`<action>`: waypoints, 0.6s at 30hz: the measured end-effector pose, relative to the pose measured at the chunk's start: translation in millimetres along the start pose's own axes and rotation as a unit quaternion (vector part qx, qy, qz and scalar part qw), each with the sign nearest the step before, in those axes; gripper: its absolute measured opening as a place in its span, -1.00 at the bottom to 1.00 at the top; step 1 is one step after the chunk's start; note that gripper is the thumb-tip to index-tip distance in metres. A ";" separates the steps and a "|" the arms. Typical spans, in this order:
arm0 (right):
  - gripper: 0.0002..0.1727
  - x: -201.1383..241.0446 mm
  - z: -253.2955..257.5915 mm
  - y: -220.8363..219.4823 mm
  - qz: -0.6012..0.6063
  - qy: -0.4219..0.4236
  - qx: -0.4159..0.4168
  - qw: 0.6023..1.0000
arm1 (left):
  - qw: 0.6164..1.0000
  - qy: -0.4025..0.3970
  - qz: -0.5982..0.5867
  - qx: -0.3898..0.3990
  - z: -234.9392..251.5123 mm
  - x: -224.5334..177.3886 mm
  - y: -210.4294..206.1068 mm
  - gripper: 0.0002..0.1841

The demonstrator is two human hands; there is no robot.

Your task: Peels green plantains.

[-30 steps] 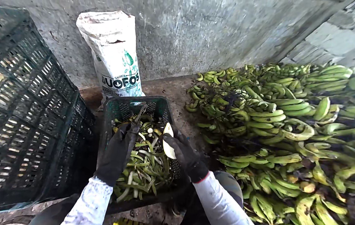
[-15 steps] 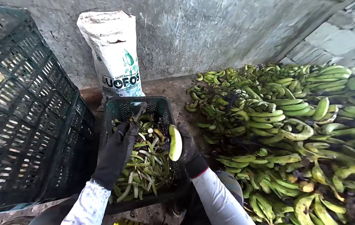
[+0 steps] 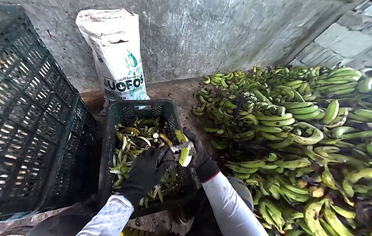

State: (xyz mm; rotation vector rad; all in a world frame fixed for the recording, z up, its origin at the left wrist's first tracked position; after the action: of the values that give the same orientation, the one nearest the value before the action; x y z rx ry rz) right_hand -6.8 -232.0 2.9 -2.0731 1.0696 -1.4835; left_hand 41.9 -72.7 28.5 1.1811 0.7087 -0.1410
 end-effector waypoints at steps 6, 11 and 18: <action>-0.61 -4.4 -2.2 -17.7 -0.233 0.065 -0.045 0.969 | 0.979 0.135 -0.146 -0.035 4.0 33.5 2.7 -0.43; -0.52 -8.5 0.4 -11.3 -0.229 0.070 -0.037 0.970 | 0.964 0.192 -0.166 -0.076 -0.5 50.9 12.4 -0.48; -0.55 0.9 9.8 1.5 0.065 -0.051 0.158 0.984 | 0.980 0.118 -0.152 -0.044 -2.6 36.5 28.5 -0.39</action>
State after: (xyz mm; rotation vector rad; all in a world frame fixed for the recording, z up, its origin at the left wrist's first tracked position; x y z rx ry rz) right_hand 1.8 -234.9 -1.2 -1.8023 0.8518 -1.3674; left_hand 82.2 -49.7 29.7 1.0079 1.0944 -0.2249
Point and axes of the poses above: each hand's wrist, its own z-axis towards the middle knuckle, its own y-axis out of the back of the hand, x = y × z, the point moved 7 cm from there along z, towards the middle knuckle, and after that the axes turned 15 degrees about -y, right-handed, at the moved point
